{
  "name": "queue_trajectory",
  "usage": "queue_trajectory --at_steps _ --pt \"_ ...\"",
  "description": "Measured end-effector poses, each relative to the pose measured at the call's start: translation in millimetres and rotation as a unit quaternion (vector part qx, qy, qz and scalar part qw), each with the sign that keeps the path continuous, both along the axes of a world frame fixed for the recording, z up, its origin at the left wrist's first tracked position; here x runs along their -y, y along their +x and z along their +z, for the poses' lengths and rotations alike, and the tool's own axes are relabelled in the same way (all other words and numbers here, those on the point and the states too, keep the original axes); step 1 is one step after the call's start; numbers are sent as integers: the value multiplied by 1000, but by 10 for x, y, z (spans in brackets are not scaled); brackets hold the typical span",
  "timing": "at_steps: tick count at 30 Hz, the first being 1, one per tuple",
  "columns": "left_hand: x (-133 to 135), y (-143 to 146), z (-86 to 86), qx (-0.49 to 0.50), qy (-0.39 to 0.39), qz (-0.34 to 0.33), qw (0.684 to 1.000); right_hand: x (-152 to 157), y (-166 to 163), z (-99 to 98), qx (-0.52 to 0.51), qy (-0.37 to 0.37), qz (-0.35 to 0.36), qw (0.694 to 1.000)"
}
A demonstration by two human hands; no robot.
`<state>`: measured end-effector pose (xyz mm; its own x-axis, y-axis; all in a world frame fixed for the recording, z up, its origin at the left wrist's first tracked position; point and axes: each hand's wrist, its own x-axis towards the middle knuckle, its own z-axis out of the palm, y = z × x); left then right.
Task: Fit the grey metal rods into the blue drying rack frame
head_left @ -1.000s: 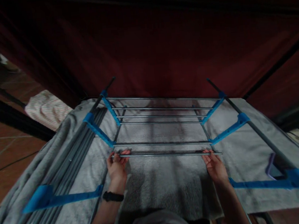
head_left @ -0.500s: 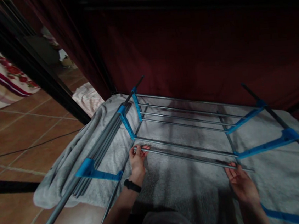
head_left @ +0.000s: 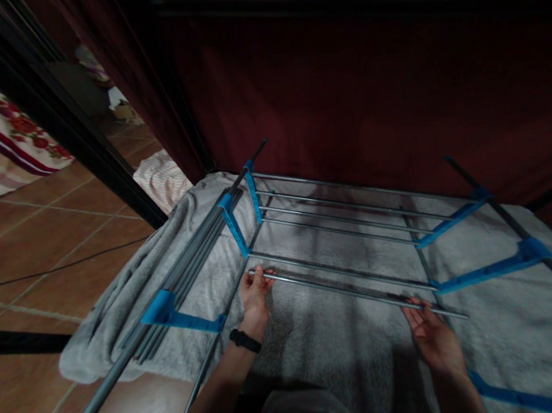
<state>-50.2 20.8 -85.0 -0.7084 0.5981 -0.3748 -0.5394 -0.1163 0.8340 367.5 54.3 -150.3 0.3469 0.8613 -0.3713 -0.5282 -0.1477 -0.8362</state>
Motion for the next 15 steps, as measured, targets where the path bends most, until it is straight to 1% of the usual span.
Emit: queue_trajectory --at_steps 6,11,15 --pt "7 26 41 16 15 -26 999 24 -59 -10 -8 6 0 1000" --pt "4 34 32 19 15 -28 999 33 -51 -38 2 12 1 1000" --pt "-9 38 31 15 27 -30 999 36 -47 -45 -9 3 -3 1000"
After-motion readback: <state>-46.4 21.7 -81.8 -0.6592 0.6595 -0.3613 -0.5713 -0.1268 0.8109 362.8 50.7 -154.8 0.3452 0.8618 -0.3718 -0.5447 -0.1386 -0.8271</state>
